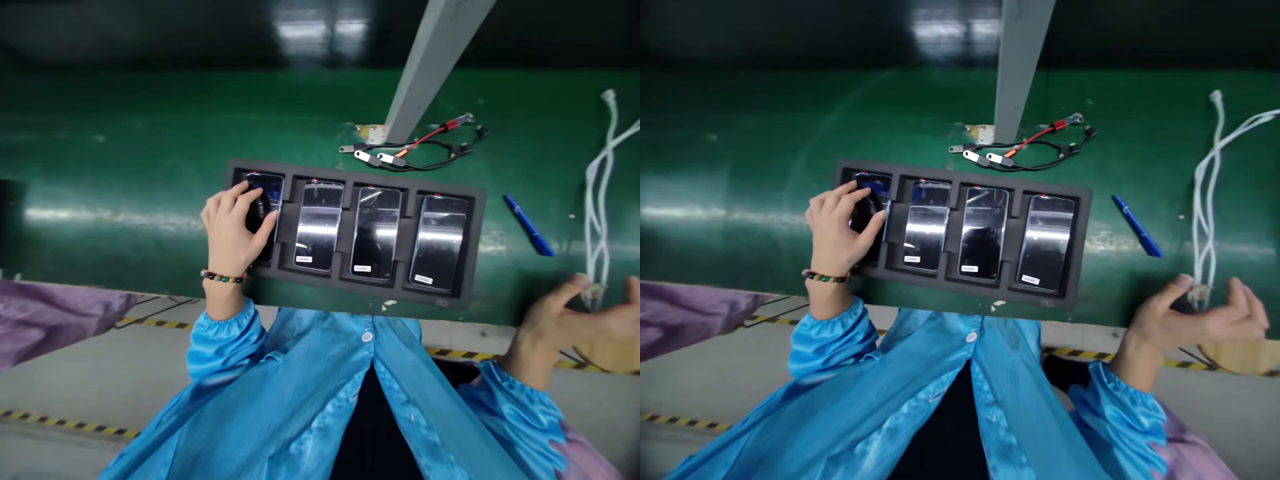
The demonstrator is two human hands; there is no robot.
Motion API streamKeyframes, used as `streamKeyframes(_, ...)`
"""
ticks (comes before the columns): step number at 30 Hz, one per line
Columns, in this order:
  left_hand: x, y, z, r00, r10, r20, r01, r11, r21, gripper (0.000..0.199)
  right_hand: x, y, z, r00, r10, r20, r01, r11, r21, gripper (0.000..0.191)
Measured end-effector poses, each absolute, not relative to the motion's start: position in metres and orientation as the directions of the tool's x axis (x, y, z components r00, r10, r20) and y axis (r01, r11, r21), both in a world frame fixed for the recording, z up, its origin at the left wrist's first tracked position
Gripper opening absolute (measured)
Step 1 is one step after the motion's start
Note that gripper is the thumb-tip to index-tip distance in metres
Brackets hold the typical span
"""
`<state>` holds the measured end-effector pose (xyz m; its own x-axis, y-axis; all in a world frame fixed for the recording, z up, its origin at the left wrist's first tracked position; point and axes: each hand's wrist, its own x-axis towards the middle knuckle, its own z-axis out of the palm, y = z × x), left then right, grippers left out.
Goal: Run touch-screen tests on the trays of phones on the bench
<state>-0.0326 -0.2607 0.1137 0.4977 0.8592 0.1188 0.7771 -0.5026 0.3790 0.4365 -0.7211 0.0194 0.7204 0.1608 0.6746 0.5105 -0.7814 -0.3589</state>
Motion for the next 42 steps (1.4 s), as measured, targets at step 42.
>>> streamKeyframes(42, 0.078, -0.334, 0.118, 0.598, 0.799, 0.065, 0.729, -0.576, 0.369, 0.056, 0.242, -0.544, 0.100, 0.754, 0.618, 0.220, 0.614, -0.546, -0.570, 0.045)
